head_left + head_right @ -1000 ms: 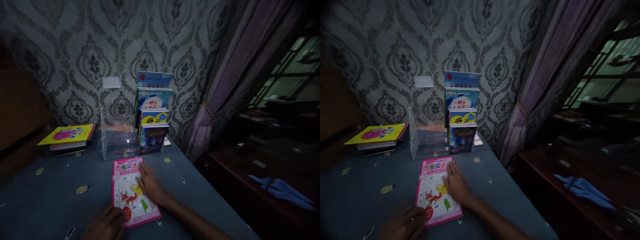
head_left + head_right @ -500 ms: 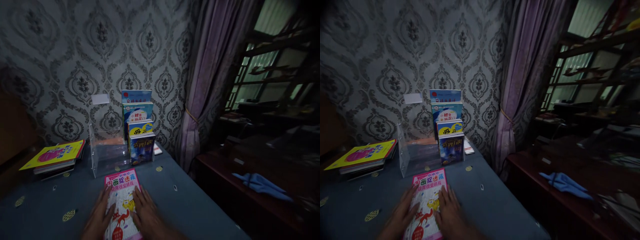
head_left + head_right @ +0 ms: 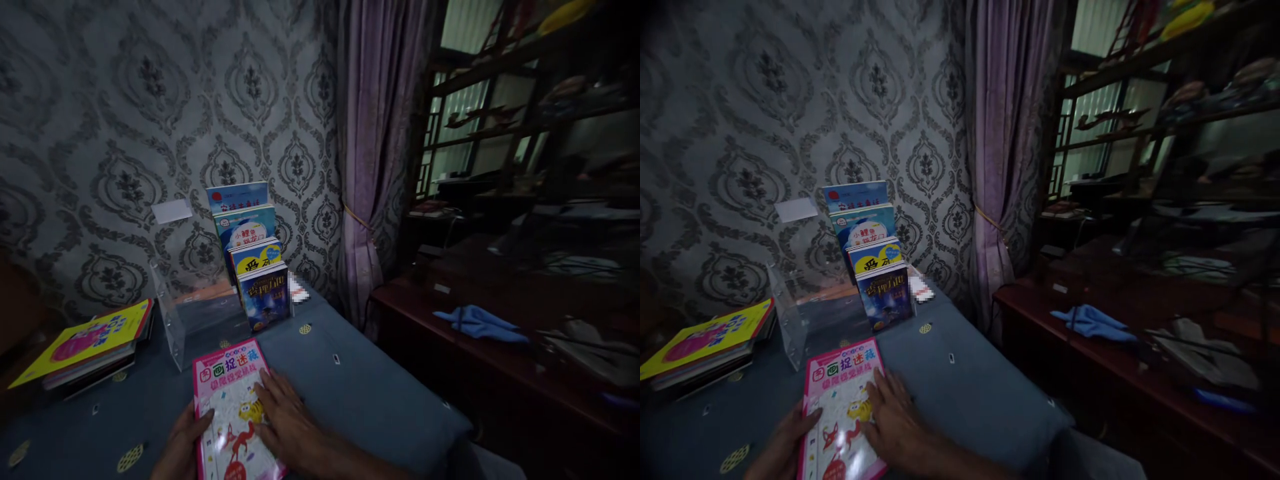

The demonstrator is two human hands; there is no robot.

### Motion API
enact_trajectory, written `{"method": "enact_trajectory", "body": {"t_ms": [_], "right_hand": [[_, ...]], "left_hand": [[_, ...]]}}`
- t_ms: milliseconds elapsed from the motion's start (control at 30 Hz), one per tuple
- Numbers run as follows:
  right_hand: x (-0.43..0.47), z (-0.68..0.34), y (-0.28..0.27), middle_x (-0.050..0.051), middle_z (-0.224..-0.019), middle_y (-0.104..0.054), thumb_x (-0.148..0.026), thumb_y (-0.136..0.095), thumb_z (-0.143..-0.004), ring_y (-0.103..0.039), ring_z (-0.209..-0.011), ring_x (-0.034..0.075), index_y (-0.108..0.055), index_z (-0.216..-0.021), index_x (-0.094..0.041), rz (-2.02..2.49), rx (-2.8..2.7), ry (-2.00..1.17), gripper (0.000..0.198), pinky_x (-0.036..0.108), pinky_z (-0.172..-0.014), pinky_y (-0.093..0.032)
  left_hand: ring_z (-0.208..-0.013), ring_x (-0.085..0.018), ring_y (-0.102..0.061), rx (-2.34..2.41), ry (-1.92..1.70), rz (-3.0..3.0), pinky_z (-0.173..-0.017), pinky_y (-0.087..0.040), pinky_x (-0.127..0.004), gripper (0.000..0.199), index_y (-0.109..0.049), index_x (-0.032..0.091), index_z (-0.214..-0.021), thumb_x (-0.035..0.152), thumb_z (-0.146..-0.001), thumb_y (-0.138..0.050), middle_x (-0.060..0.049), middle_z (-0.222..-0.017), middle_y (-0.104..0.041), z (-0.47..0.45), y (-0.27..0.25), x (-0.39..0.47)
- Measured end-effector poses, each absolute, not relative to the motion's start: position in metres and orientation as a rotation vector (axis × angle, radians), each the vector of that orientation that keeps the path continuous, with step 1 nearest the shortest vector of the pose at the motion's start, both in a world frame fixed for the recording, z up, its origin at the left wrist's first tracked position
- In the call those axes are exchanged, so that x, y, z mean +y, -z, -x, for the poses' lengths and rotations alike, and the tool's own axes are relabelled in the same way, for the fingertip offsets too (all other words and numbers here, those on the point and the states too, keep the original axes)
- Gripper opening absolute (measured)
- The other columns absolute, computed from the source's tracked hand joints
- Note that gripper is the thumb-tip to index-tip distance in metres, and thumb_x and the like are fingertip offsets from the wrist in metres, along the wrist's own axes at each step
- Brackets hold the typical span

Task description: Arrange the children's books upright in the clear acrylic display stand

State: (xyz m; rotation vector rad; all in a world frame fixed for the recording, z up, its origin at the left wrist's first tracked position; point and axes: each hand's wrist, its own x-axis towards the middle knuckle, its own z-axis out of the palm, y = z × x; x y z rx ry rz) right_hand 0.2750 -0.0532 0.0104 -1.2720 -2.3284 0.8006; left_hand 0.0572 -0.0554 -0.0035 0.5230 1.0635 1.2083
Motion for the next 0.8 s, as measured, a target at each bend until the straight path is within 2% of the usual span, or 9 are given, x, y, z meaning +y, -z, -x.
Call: {"method": "enact_trajectory", "body": {"t_ms": [67,133,167,233,267,333,400,533,800], "right_hand": [[-0.047,-0.279,-0.003,0.021,-0.163,-0.013,-0.036,-0.061,-0.086,-0.012,-0.151,0.034,-0.028,-0.154,-0.007,1.242,-2.22,-0.92,0.08,0.05,-0.121,-0.017],[-0.037,-0.281,0.008,0.019,-0.164,-0.014,-0.038,-0.068,-0.08,-0.013,-0.151,0.033,-0.022,-0.156,-0.01,1.221,-2.029,-1.011,0.093,0.05,-0.121,-0.019],[-0.031,-0.282,0.013,0.019,-0.162,-0.021,-0.039,-0.07,-0.077,-0.02,-0.149,0.033,-0.023,-0.155,-0.012,1.193,-1.913,-1.056,0.095,0.051,-0.12,-0.023],[-0.02,-0.28,0.02,0.019,-0.149,-0.046,-0.046,-0.071,-0.073,-0.047,-0.135,0.035,-0.035,-0.15,-0.013,1.075,-1.697,-1.213,0.091,0.054,-0.11,-0.038],[-0.016,-0.279,0.02,0.019,-0.137,-0.059,-0.052,-0.07,-0.072,-0.059,-0.121,0.035,-0.043,-0.144,-0.012,0.994,-1.623,-1.321,0.086,0.054,-0.102,-0.046],[-0.012,-0.278,0.014,0.015,-0.112,-0.072,-0.062,-0.067,-0.072,-0.07,-0.097,0.032,-0.058,-0.128,-0.011,0.856,-1.546,-1.466,0.077,0.051,-0.087,-0.055],[-0.014,-0.28,0.0,0.012,-0.101,-0.074,-0.066,-0.062,-0.076,-0.07,-0.089,0.03,-0.066,-0.115,-0.013,0.825,-1.577,-1.375,0.067,0.047,-0.082,-0.057],[-0.029,-0.288,-0.028,0.011,-0.106,-0.073,-0.061,-0.047,-0.09,-0.067,-0.097,0.028,-0.069,-0.111,-0.019,0.897,-1.755,-0.933,0.052,0.042,-0.088,-0.054],[-0.031,-0.288,-0.008,0.014,-0.123,-0.069,-0.068,-0.038,-0.092,-0.065,-0.11,0.031,-0.064,-0.128,-0.02,0.936,-1.827,-0.905,0.066,0.044,-0.096,-0.052]], "left_hand": [[-0.098,-0.041,-0.071,1.078,-1.243,-0.548,-0.082,-0.059,-0.049,0.088,-0.051,0.018,-0.136,0.024,-0.056,-0.089,-0.015,-0.11,-0.075,-0.062,-0.006,-0.061],[-0.098,-0.04,-0.071,1.107,-1.269,-0.569,-0.082,-0.06,-0.049,0.09,-0.05,0.021,-0.136,0.024,-0.055,-0.09,-0.015,-0.113,-0.074,-0.063,-0.017,-0.066],[-0.099,-0.04,-0.071,1.115,-1.28,-0.581,-0.082,-0.06,-0.048,0.091,-0.05,0.022,-0.136,0.025,-0.055,-0.091,-0.014,-0.114,-0.074,-0.064,-0.023,-0.068],[-0.1,-0.038,-0.071,1.117,-1.296,-0.61,-0.082,-0.061,-0.046,0.093,-0.049,0.023,-0.137,0.027,-0.055,-0.091,-0.013,-0.115,-0.074,-0.064,-0.034,-0.071],[-0.101,-0.038,-0.071,1.111,-1.295,-0.623,-0.082,-0.061,-0.046,0.094,-0.049,0.024,-0.138,0.028,-0.055,-0.092,-0.012,-0.115,-0.074,-0.065,-0.039,-0.073],[-0.101,-0.037,-0.071,1.094,-1.293,-0.644,-0.083,-0.06,-0.045,0.096,-0.048,0.024,-0.139,0.028,-0.054,-0.092,-0.011,-0.114,-0.074,-0.066,-0.049,-0.074],[-0.102,-0.037,-0.071,1.074,-1.33,-0.67,-0.083,-0.06,-0.044,0.098,-0.047,0.025,-0.139,0.03,-0.053,-0.093,-0.009,-0.114,-0.074,-0.067,-0.057,-0.075],[-0.106,-0.037,-0.069,1.078,-1.459,-0.76,-0.084,-0.06,-0.044,0.095,-0.048,0.026,-0.136,0.041,-0.053,-0.092,-0.008,-0.115,-0.074,-0.064,-0.056,-0.073],[-0.135,-0.035,-0.048,1.357,-1.497,-1.212,-0.106,-0.048,-0.045,0.055,-0.064,0.027,-0.112,0.05,-0.066,-0.082,-0.007,-0.127,-0.067,-0.037,-0.004,-0.074]]}}
